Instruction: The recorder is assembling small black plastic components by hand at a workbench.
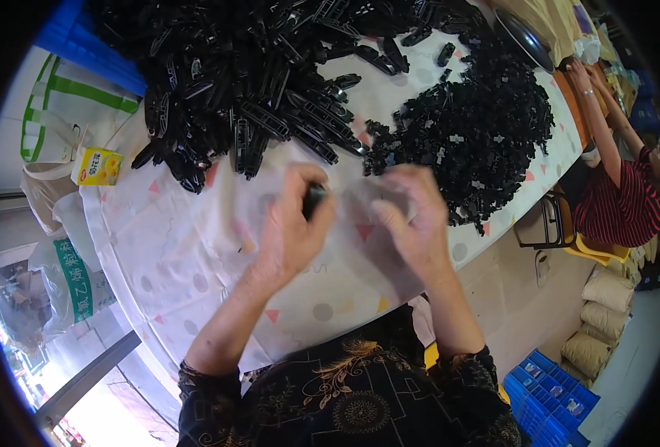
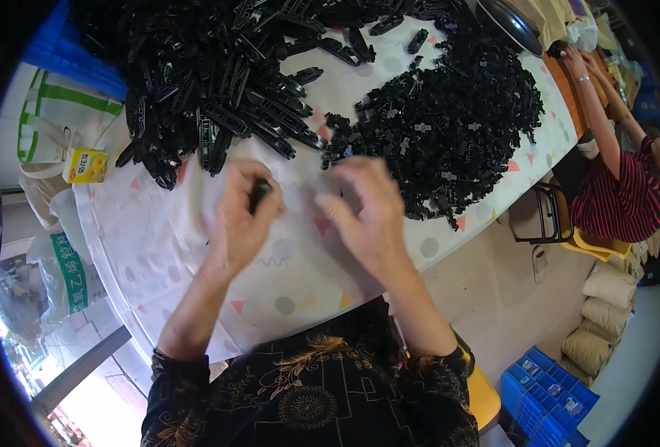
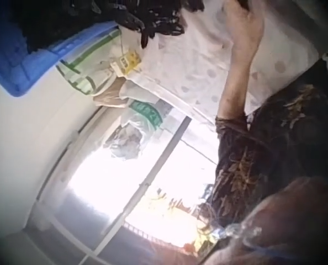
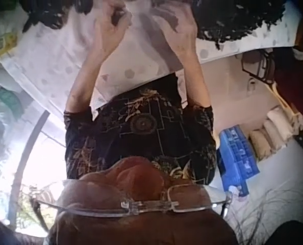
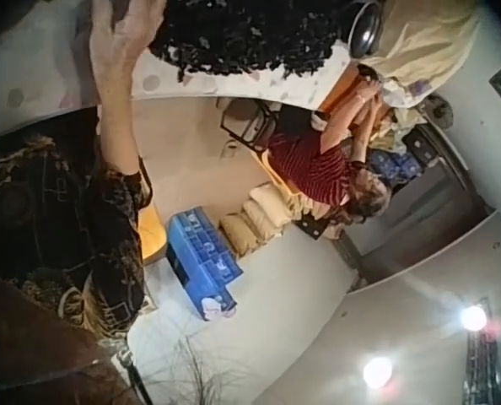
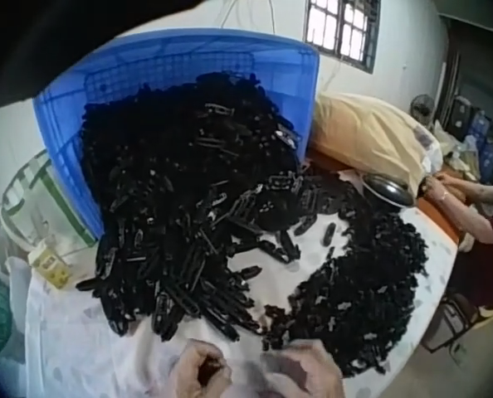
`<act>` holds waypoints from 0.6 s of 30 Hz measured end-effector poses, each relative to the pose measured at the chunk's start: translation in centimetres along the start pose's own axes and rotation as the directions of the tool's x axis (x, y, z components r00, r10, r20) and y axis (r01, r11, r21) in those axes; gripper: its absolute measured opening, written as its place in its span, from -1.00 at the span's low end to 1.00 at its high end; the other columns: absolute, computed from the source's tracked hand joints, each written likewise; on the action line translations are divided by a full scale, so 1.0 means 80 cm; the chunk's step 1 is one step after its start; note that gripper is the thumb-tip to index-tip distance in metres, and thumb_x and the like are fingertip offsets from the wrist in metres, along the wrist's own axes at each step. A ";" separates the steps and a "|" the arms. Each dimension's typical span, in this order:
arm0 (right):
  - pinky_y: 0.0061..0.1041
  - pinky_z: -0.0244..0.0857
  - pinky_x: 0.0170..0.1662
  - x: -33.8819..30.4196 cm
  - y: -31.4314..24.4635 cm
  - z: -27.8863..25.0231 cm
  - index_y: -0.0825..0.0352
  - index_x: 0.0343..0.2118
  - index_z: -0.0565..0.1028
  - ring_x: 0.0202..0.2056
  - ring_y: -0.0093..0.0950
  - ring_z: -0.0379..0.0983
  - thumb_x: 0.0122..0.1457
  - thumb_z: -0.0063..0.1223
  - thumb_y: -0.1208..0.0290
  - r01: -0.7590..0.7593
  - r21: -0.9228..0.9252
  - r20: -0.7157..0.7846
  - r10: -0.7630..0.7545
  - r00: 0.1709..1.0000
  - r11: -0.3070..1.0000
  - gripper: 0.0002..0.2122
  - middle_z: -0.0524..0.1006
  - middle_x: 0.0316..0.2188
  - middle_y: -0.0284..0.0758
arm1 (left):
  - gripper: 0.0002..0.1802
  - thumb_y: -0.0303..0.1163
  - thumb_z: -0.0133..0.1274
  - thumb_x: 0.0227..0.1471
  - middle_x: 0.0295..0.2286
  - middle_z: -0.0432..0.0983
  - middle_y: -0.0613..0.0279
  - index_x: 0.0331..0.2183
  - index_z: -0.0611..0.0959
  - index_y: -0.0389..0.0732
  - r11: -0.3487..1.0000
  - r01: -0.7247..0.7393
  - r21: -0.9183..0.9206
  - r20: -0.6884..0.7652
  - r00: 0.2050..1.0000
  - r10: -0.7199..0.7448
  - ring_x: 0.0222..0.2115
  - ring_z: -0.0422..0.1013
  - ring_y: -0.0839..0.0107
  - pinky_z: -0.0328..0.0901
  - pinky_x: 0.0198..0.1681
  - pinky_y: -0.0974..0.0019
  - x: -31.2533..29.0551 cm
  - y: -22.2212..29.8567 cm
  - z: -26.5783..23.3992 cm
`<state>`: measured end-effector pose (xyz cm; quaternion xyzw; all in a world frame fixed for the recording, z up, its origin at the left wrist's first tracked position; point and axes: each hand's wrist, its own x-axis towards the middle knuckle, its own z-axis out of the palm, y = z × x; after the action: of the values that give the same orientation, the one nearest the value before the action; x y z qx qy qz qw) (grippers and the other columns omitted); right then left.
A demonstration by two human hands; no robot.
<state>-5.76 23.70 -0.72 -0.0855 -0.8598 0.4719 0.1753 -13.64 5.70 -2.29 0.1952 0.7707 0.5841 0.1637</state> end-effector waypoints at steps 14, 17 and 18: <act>-0.38 0.07 -0.33 0.034 0.040 -0.006 0.23 -0.47 0.47 -0.37 -0.38 0.28 -0.16 0.22 0.53 0.172 -0.606 -0.016 -0.228 0.974 0.776 -0.83 0.37 -0.41 -0.40 | -0.65 -0.63 0.01 -0.21 -0.35 0.38 0.22 -0.27 0.50 -0.14 0.321 -0.534 0.782 0.484 0.845 0.227 -0.31 0.34 0.24 0.33 -0.26 0.25 0.127 0.060 -0.007; -0.39 0.08 -0.31 0.027 0.043 -0.012 0.24 -0.48 0.47 -0.35 -0.36 0.29 -0.17 0.20 0.57 0.182 -0.553 -0.057 -0.255 0.965 0.813 -0.84 0.39 -0.39 -0.39 | -0.67 -0.58 0.02 -0.18 -0.38 0.39 0.22 -0.26 0.50 -0.13 0.297 -0.554 0.778 0.506 0.832 0.226 -0.32 0.35 0.23 0.32 -0.27 0.25 0.118 0.058 -0.012; -0.43 0.12 -0.30 0.024 0.041 -0.015 0.27 -0.47 0.47 -0.36 -0.41 0.31 -0.12 0.18 0.58 0.194 -0.475 -0.117 -0.280 0.953 0.859 -0.86 0.42 -0.37 -0.41 | -0.70 -0.52 0.04 -0.15 -0.41 0.42 0.22 -0.26 0.51 -0.14 0.360 -0.526 0.770 0.437 0.847 0.302 -0.34 0.36 0.22 0.32 -0.29 0.25 0.110 0.058 -0.015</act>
<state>-7.15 27.01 -2.45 -0.0602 -0.9309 0.2209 0.2846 -21.38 10.19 2.28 0.5022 0.8576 0.1076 -0.0277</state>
